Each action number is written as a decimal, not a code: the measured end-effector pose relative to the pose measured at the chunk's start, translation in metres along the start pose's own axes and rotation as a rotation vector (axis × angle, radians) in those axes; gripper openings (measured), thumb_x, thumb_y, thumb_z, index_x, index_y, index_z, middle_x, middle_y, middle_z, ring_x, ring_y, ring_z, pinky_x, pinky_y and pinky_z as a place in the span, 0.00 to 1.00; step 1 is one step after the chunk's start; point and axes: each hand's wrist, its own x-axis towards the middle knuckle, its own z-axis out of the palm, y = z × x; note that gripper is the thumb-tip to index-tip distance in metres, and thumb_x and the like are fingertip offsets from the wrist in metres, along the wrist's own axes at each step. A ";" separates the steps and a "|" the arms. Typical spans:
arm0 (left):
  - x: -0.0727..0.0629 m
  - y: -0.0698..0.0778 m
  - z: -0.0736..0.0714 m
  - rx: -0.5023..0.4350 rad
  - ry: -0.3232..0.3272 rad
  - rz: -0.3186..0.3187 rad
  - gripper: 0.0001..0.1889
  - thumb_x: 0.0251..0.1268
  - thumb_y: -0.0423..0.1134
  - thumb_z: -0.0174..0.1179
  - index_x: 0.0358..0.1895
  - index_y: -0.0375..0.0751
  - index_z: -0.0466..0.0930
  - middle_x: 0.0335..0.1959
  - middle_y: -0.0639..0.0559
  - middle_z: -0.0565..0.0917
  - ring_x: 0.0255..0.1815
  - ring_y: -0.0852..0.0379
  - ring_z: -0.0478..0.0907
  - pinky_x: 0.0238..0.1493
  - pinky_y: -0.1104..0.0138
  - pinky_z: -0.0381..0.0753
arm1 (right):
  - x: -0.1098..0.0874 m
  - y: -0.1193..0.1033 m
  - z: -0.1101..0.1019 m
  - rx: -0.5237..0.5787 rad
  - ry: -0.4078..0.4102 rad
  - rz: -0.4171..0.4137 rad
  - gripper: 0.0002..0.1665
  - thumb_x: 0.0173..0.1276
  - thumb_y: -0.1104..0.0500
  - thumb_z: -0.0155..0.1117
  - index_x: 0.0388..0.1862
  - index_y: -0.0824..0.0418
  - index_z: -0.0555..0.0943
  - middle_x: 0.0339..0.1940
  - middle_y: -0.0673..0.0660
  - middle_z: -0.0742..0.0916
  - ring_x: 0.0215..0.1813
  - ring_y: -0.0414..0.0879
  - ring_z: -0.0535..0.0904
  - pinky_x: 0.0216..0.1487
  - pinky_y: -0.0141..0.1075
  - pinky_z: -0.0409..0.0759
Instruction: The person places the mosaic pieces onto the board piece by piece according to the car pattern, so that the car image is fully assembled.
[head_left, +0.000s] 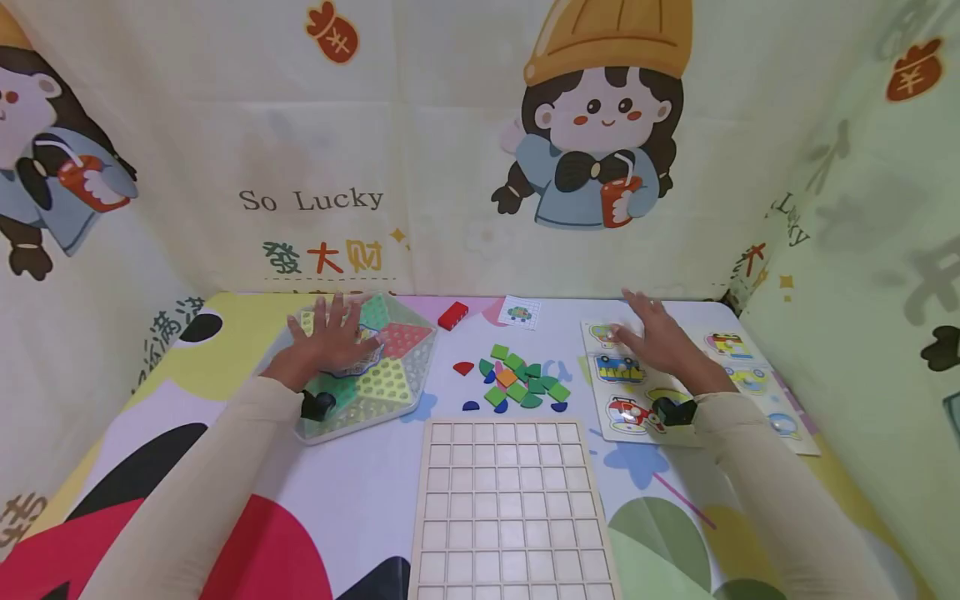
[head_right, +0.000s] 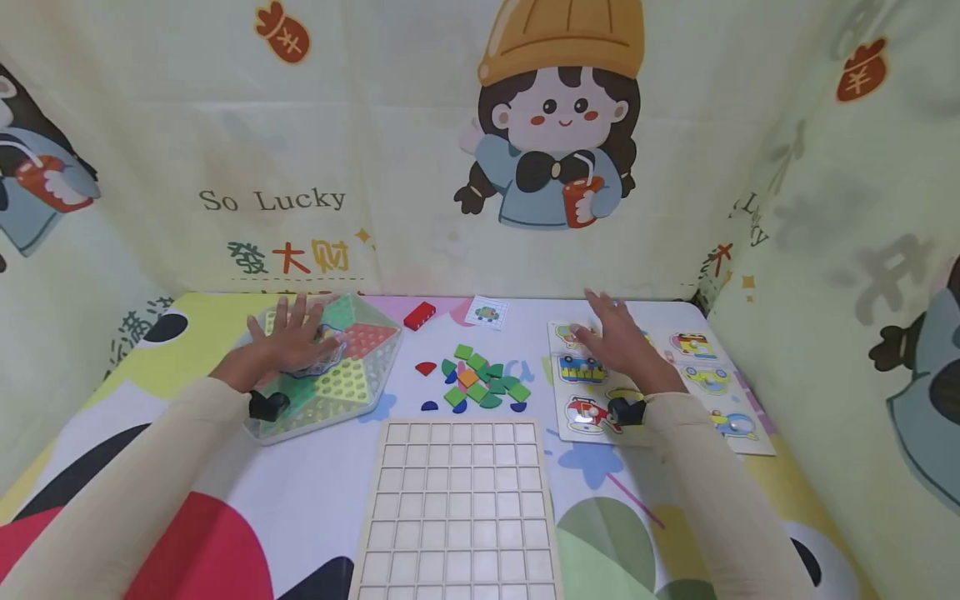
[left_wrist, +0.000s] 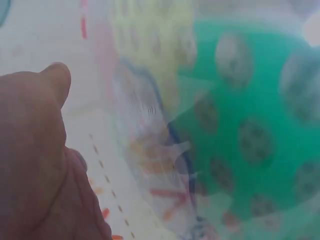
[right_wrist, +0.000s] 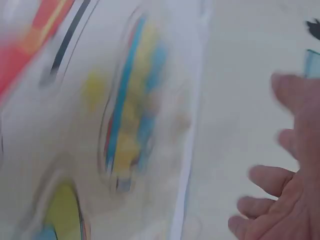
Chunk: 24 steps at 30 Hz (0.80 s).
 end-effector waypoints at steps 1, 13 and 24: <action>-0.001 0.002 0.002 -0.008 -0.006 0.024 0.46 0.74 0.62 0.39 0.77 0.31 0.34 0.75 0.30 0.25 0.72 0.32 0.16 0.56 0.30 0.16 | -0.001 -0.001 0.000 0.032 0.011 -0.005 0.45 0.75 0.42 0.52 0.80 0.57 0.46 0.77 0.69 0.54 0.76 0.69 0.43 0.66 0.67 0.48; -0.047 0.037 0.036 -0.128 0.142 0.318 0.37 0.73 0.53 0.51 0.72 0.26 0.56 0.76 0.31 0.46 0.76 0.34 0.37 0.68 0.37 0.38 | -0.005 -0.033 0.018 0.269 0.096 -0.113 0.20 0.73 0.55 0.61 0.58 0.65 0.80 0.49 0.61 0.86 0.47 0.54 0.82 0.49 0.49 0.79; -0.104 0.083 0.074 -0.295 0.050 0.451 0.36 0.71 0.57 0.54 0.74 0.39 0.60 0.78 0.51 0.52 0.77 0.49 0.46 0.66 0.50 0.62 | -0.002 -0.056 0.045 0.354 0.032 -0.172 0.15 0.70 0.62 0.64 0.53 0.68 0.83 0.47 0.61 0.87 0.45 0.52 0.82 0.46 0.44 0.79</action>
